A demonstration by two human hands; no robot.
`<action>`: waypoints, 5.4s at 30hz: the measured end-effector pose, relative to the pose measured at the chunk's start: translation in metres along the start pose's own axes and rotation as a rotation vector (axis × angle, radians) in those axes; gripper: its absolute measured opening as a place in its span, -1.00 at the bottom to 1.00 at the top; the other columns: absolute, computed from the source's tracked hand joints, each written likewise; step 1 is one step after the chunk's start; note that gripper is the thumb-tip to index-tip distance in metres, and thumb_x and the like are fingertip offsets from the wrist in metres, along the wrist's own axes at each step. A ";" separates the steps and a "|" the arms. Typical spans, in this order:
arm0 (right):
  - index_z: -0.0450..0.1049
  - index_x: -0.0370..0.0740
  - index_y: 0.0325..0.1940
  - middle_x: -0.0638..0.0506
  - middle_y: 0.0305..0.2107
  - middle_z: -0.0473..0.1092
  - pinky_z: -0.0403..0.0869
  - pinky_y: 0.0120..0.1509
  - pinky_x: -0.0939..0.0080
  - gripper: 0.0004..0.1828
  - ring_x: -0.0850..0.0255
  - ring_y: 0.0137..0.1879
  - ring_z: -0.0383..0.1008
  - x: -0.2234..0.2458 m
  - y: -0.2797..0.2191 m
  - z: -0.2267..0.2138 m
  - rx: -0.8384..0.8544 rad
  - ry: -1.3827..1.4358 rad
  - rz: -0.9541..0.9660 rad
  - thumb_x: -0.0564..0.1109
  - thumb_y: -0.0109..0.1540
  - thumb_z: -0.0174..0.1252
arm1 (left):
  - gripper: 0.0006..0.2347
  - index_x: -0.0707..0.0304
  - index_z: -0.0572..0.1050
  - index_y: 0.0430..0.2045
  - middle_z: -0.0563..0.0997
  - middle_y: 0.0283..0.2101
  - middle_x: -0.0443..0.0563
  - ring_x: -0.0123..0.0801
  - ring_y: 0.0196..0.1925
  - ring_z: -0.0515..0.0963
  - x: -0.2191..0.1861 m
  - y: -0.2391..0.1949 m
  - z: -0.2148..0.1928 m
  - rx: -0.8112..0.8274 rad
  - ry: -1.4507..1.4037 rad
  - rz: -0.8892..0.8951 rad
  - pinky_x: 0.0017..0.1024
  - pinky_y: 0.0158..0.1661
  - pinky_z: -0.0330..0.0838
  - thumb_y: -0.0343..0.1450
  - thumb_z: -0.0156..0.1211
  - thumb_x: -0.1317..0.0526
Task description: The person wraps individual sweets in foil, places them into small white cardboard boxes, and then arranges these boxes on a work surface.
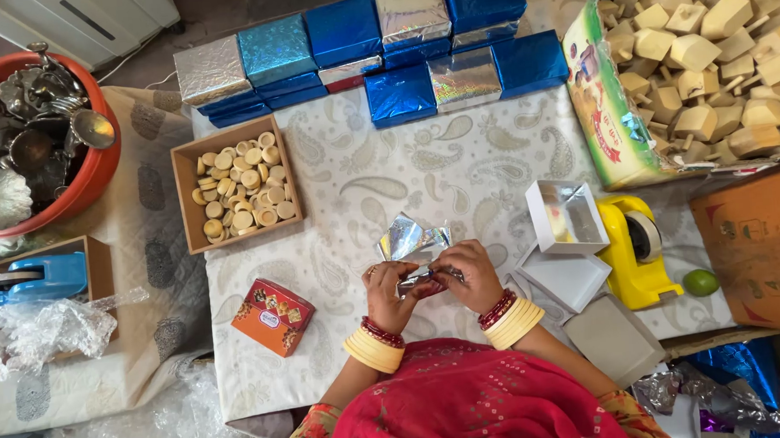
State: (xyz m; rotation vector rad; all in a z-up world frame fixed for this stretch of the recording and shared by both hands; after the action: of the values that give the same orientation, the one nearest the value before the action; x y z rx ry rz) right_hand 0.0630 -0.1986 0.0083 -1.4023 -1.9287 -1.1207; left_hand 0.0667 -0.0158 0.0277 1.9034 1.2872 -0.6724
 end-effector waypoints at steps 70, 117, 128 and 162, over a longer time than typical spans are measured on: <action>0.34 -0.25 0.04 0.05 -0.43 0.47 0.47 -0.26 0.31 -0.58 0.30 -0.36 0.51 -0.080 -0.147 0.038 0.106 0.216 0.618 -0.28 0.12 0.27 | -0.71 0.15 0.61 -0.36 0.42 -0.10 0.17 0.01 0.00 0.40 0.023 -0.037 0.015 0.254 -0.008 -0.151 -0.05 0.01 0.24 0.10 0.53 0.23; 0.57 -0.13 -0.11 0.05 -0.32 0.37 0.42 -0.11 0.09 -0.72 0.08 -0.10 0.40 -0.013 -0.097 0.059 0.345 -0.346 -0.261 -0.18 0.09 0.18 | -0.76 0.07 0.60 -0.13 0.61 -0.36 -0.06 -0.24 -0.35 0.60 0.062 -0.104 0.062 0.448 0.406 0.351 -0.25 -0.31 0.42 0.41 0.22 0.05; 0.63 -0.15 -0.19 0.00 -0.36 0.51 0.47 -0.14 0.07 -0.83 0.02 -0.18 0.49 0.022 -0.048 0.025 0.284 -0.148 0.012 -0.20 0.14 0.25 | -0.75 0.06 0.59 -0.17 0.53 -0.05 0.06 -0.08 0.07 0.52 0.008 -0.063 0.005 0.125 0.318 0.394 -0.06 0.08 0.33 0.31 0.32 0.10; 0.48 -0.20 -0.30 0.00 -0.28 0.45 0.33 0.06 0.01 -0.82 -0.03 -0.05 0.33 -0.010 -0.038 0.026 0.116 -0.081 0.045 -0.23 0.06 0.32 | -0.68 0.16 0.53 -0.25 0.53 -0.08 0.02 -0.09 0.04 0.46 0.035 -0.042 0.014 0.138 0.121 0.074 -0.05 0.06 0.24 0.25 0.48 0.08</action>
State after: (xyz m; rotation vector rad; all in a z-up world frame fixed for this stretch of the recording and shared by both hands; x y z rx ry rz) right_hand 0.0331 -0.1869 -0.0261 -1.4410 -1.9742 -0.9288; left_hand 0.0398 0.0022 -0.0184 2.1217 1.2657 -0.6298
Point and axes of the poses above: each hand's wrist, its own y-axis towards the middle knuckle, its own z-axis out of the palm, x = y × z, the point moved 7 cm from there along y, towards the middle knuckle
